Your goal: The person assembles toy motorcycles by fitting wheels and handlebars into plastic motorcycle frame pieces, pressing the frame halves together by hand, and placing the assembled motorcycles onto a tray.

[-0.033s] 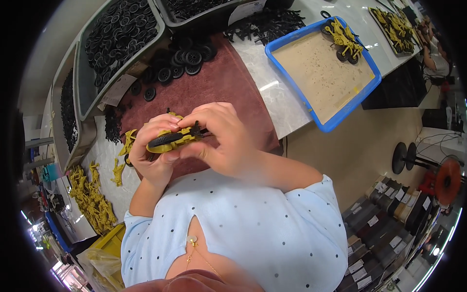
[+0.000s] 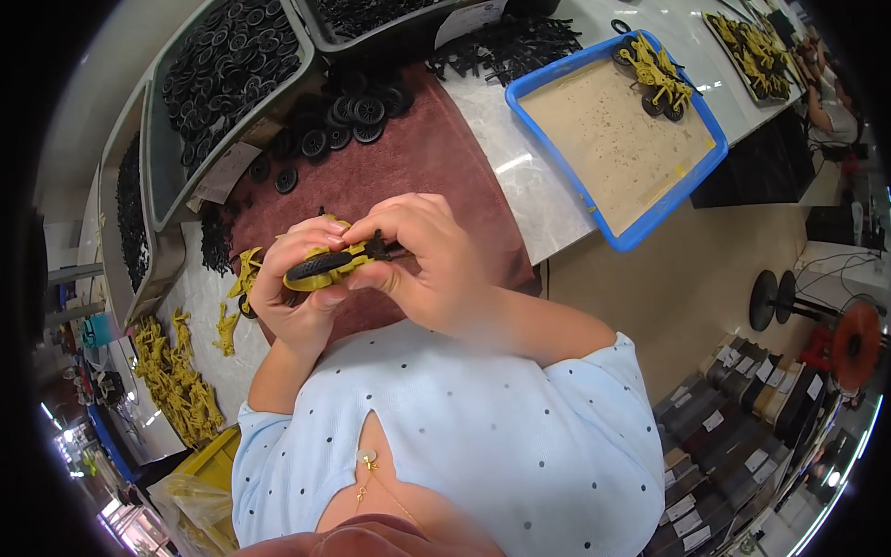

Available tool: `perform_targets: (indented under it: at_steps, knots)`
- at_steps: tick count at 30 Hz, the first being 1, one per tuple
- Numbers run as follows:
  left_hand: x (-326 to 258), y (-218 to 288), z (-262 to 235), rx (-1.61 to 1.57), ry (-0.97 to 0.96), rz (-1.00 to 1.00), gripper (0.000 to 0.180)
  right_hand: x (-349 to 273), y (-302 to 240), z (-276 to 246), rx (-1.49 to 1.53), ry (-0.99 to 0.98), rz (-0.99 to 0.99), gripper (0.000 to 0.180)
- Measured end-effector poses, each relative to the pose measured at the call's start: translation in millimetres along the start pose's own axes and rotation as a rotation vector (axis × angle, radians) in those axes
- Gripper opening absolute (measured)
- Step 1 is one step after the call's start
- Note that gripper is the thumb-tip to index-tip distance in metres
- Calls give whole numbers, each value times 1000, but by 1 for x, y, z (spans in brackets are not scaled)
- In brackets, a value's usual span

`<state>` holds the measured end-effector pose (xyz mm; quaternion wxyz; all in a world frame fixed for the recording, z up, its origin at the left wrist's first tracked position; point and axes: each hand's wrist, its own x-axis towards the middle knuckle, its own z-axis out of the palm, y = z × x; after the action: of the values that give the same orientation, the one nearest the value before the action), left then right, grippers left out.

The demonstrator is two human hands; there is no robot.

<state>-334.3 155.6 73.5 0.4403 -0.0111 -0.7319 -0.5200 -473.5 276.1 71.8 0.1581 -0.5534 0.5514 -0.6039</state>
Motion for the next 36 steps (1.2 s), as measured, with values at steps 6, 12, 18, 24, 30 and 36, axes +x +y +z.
perform_targets:
  at_steps: [6,12,18,24,30,36]
  knots:
    - [-8,0,2,15,78,-114,43,0,-3,6,16,52,70,34]
    - [1,-1,19,-219,132,-95,56,-4,1,15,79,134,30,29]
    - [-9,-5,22,-305,-22,-259,55,-3,-2,19,65,178,9,28]
    - [-9,-5,20,-253,-10,-169,51,-5,-3,26,114,220,-8,24]
    - [0,-7,22,-272,-67,-174,51,-9,1,23,221,246,52,26]
    - [-4,-1,17,-417,110,-468,46,1,-3,24,553,212,291,32]
